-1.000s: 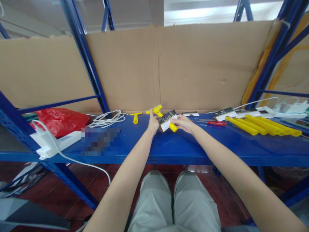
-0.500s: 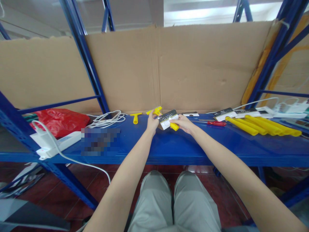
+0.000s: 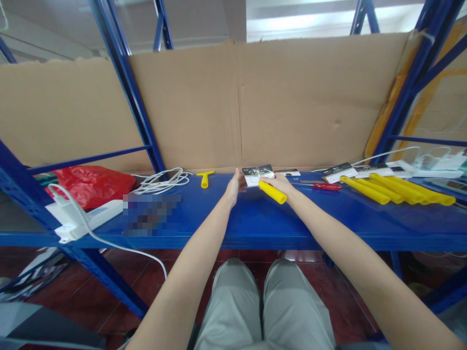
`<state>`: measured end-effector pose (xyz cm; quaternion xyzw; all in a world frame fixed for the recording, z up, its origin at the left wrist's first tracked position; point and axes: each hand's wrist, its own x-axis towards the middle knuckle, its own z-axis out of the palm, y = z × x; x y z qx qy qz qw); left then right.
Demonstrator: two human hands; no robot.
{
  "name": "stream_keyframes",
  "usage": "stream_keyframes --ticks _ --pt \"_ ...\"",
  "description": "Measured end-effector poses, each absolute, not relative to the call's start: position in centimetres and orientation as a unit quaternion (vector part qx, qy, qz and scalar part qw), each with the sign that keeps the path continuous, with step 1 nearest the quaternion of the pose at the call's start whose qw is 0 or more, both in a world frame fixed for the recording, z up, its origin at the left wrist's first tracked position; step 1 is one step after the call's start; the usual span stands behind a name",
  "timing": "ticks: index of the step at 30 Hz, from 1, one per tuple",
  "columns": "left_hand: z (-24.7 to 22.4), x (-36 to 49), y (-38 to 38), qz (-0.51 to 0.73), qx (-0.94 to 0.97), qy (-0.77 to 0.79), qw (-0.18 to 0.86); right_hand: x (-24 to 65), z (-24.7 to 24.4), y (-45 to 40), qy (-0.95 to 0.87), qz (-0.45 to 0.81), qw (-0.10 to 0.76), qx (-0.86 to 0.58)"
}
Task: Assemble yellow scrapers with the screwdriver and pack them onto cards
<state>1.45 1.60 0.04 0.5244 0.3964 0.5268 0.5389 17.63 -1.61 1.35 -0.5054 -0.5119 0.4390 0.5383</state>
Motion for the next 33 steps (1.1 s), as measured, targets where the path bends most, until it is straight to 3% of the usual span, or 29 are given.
stream_keyframes --ticks 11,23,33 --pt "0.0 2.1 0.3 0.501 0.591 0.429 0.466 17.6 1.2 -1.7 -0.503 0.436 0.551 -0.504" --pt "-0.1 2.0 0.7 0.586 0.637 0.37 0.338 17.1 0.2 -0.8 -0.489 0.486 0.577 -0.438" --pt "-0.1 2.1 0.3 0.612 0.562 0.37 0.417 16.9 0.8 -1.6 -0.472 0.485 0.583 -0.45"
